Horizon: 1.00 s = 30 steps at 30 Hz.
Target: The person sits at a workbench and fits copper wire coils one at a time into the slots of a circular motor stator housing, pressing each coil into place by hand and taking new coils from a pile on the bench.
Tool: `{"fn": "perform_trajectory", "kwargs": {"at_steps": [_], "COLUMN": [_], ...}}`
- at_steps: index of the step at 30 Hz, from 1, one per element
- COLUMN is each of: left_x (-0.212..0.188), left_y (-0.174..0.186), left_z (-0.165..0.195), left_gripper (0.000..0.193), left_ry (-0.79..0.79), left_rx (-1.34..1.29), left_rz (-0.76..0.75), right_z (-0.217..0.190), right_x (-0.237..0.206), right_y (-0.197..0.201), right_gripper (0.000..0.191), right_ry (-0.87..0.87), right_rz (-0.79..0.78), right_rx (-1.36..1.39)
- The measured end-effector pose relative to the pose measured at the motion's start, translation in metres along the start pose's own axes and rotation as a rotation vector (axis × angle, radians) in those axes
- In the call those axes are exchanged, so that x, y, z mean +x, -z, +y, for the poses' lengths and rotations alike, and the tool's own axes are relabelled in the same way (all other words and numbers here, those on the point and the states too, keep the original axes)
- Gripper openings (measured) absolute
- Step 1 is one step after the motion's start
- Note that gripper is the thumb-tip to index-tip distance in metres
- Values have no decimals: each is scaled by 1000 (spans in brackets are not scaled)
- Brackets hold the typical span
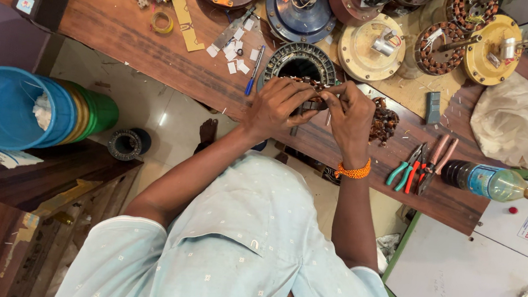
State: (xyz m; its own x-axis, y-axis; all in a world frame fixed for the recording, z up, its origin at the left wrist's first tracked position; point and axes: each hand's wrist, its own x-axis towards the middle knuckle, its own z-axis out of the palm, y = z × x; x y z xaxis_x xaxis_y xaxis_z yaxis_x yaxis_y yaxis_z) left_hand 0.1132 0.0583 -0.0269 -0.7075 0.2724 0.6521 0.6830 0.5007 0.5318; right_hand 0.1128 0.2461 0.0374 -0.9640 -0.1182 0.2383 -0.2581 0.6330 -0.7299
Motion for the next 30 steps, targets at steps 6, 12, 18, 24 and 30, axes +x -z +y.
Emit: {"fn": "perform_trajectory", "kwargs": {"at_steps": [6,12,18,24,30], "left_x": [1,-5,-9,-7,1], "left_y": [-5,-11,-15,-16,-3], "left_z": [3,5,2,-1,7], "left_gripper": [37,39,39,39,39], "left_ry": [23,79,88,66,131], "left_rx": [1,-21,-3,7,-39], "left_rz": [33,53,33,31,2], "right_z": [-7,-17,2,24,26], "right_x": [0,-17,-3,17,23], "right_y": [5,14,9,-5,-3], "right_gripper": [16,18,16,16,14], "right_ry": [-22,-31,-76,109,170], "right_rz": [-37,-54,-30,-35,-34], "right_rx": [-68,-60,-111,-95,-158]}}
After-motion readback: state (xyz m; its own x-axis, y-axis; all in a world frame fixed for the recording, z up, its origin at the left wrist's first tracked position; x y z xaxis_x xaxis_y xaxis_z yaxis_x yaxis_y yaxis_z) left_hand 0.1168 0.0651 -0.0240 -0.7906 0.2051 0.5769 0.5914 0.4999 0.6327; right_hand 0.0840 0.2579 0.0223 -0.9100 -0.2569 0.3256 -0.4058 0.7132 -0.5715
